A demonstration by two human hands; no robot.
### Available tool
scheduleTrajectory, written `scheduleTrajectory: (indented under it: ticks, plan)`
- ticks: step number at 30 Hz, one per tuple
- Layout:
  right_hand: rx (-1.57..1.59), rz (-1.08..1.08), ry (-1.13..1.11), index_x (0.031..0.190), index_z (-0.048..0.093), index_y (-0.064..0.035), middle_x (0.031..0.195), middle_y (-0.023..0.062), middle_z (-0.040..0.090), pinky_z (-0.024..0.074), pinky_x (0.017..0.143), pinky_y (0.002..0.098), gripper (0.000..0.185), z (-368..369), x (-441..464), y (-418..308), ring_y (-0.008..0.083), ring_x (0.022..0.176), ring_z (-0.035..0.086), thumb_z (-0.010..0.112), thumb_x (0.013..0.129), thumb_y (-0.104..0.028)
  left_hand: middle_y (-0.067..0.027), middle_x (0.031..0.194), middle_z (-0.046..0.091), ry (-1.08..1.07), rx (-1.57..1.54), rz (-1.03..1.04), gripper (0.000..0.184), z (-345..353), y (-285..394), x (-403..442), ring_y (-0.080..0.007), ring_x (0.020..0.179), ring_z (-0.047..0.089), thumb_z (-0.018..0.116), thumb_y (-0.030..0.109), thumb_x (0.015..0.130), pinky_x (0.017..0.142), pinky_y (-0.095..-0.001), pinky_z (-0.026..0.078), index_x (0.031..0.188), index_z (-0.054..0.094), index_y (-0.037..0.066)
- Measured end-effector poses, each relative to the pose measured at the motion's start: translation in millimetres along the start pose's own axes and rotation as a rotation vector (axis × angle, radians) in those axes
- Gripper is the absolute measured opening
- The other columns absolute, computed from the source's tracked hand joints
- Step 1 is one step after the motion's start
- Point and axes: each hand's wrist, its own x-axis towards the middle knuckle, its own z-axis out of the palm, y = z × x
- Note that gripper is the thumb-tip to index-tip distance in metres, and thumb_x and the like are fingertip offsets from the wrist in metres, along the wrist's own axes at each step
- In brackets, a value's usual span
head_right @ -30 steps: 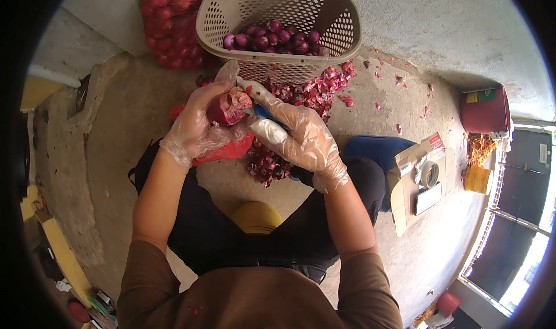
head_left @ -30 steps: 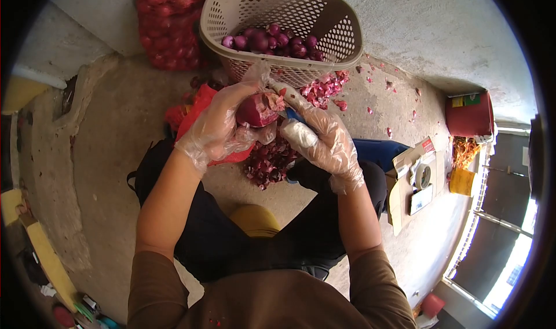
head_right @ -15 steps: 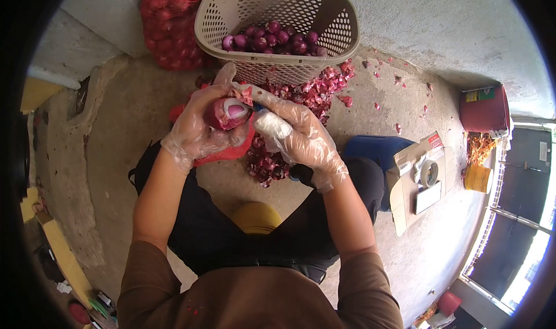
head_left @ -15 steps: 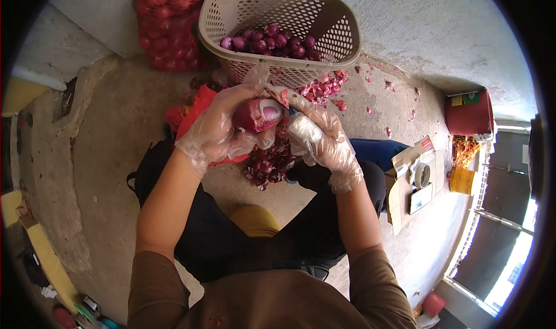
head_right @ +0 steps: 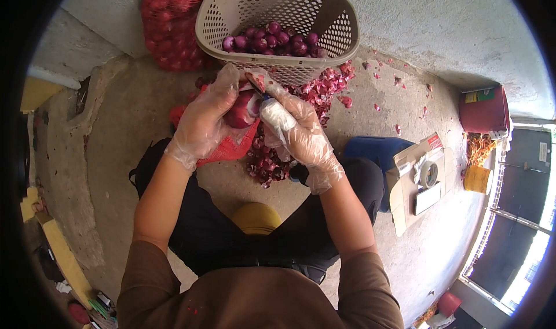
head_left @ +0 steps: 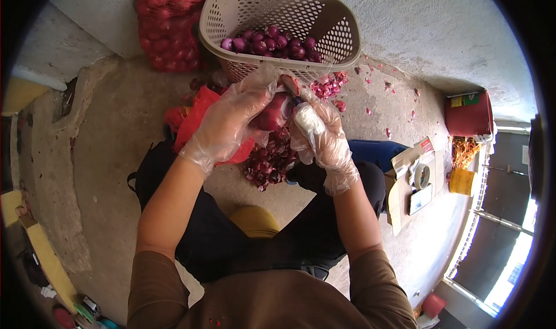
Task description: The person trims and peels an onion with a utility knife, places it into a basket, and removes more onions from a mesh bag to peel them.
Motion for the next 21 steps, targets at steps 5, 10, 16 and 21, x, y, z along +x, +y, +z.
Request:
scheduleTrajectory:
  ticks: [5,10,16,21]
  plan:
    - [-0.010,-0.011,-0.008,0.146,0.047,-0.0117,0.070,-0.0059,0.047,0.0328,0.047,0.0204,0.051,1.4,-0.2,-0.2,0.0038,0.055,0.039,0.060,0.099,-0.025,-0.0040,0.133,0.054,-0.103,0.038,0.136,0.049,-13.3,-10.8,9.8,-0.0147,0.114,0.056,0.052,0.028,0.099,0.089,-0.0303,0.051,0.141,0.044,0.004]
    - [-0.218,0.046,-0.026,0.147,0.046,-0.0120,0.073,-0.0061,0.049,0.0329,0.049,0.0203,0.050,-1.4,-2.6,-6.7,0.0036,0.056,0.039,0.058,0.100,-0.023,-0.0060,0.134,0.055,-0.092,-0.118,-0.021,0.051,0.0,9.0,-2.1,-0.0149,0.115,0.057,0.051,0.021,0.096,0.086,-0.0311,0.053,0.143,0.043,0.004]
    - [-0.135,0.020,-0.052,0.147,0.045,-0.0114,0.070,-0.0065,0.046,0.0329,0.051,0.0197,0.049,-4.5,-2.3,-3.0,0.0037,0.058,0.039,0.057,0.100,-0.022,-0.0068,0.133,0.056,-0.071,-0.018,-0.009,0.052,-5.1,7.4,-0.1,-0.0157,0.113,0.058,0.051,0.016,0.091,0.084,-0.0320,0.054,0.142,0.045,0.004]
    - [0.004,0.008,-0.031,0.148,0.043,-0.0113,0.068,-0.0076,0.044,0.0307,0.048,0.0192,0.050,4.3,-5.9,-8.0,0.0026,0.054,0.037,0.055,0.101,-0.024,-0.0067,0.132,0.056,-0.107,-0.085,-0.016,0.054,-11.5,6.0,1.0,-0.0181,0.114,0.057,0.058,0.022,0.092,0.090,-0.0353,0.054,0.141,0.044,0.004]
